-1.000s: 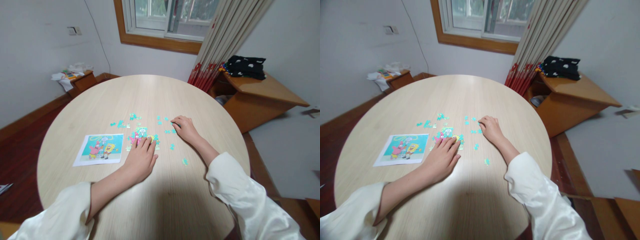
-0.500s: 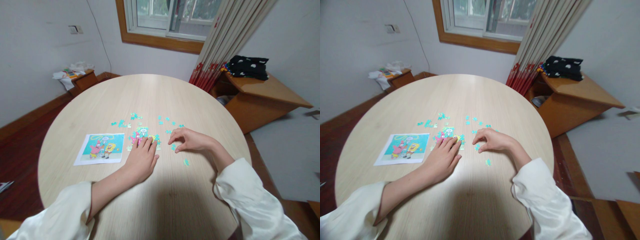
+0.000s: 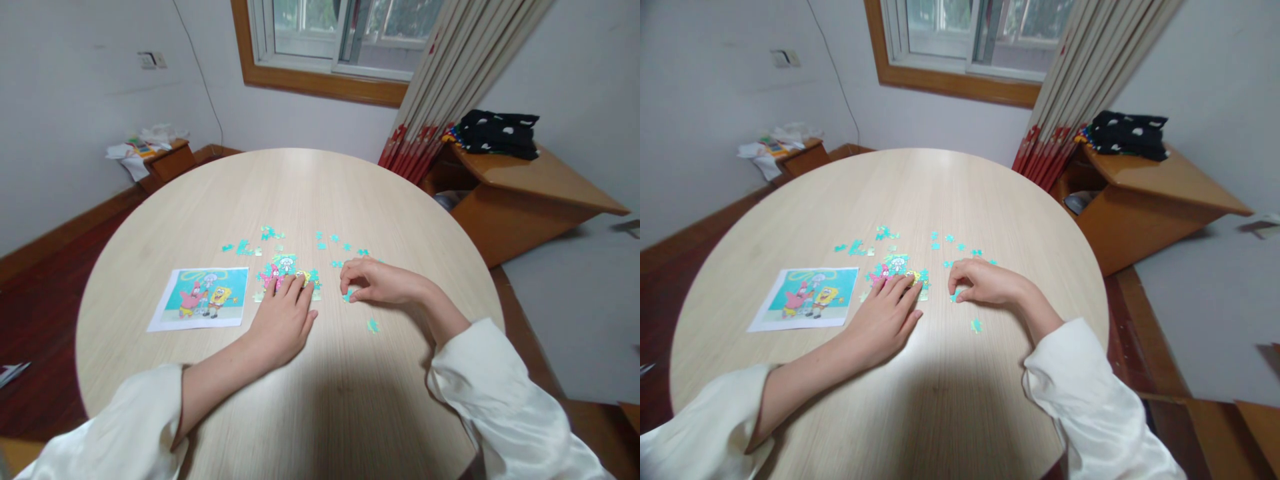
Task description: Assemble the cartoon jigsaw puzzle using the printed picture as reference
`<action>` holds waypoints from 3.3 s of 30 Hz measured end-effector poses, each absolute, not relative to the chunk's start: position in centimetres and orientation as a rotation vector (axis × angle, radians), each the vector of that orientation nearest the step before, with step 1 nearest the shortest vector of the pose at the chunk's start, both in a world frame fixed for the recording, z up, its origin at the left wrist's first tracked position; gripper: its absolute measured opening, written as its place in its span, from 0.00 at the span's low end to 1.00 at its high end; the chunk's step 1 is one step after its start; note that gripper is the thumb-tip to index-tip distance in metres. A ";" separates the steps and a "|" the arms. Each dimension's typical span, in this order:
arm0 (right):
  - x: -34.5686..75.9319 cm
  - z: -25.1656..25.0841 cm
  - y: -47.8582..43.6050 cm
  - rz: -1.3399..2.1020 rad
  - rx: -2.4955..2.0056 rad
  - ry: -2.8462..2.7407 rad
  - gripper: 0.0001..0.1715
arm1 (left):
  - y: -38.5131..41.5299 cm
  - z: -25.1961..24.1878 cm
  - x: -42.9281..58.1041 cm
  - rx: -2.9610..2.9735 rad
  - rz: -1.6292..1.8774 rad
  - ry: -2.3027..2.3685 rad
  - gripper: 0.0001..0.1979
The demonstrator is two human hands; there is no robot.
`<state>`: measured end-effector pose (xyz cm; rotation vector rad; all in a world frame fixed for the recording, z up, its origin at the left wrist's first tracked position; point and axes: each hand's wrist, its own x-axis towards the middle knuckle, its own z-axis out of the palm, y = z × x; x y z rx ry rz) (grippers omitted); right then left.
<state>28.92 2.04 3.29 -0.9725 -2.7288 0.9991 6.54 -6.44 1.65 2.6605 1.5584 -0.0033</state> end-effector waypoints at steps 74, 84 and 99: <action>21.7 1.0 5.0 0.944 -1.098 -2.271 0.16 | -6.7 1.3 6.6 2.616 0.083 1.575 0.24; 21.7 1.2 4.9 0.948 -1.069 -2.292 0.07 | -6.7 1.1 6.7 2.605 0.087 1.584 0.24; 23.6 1.6 6.9 1.007 -1.131 -1.987 0.09 | -6.7 1.8 6.7 2.574 0.010 1.559 0.25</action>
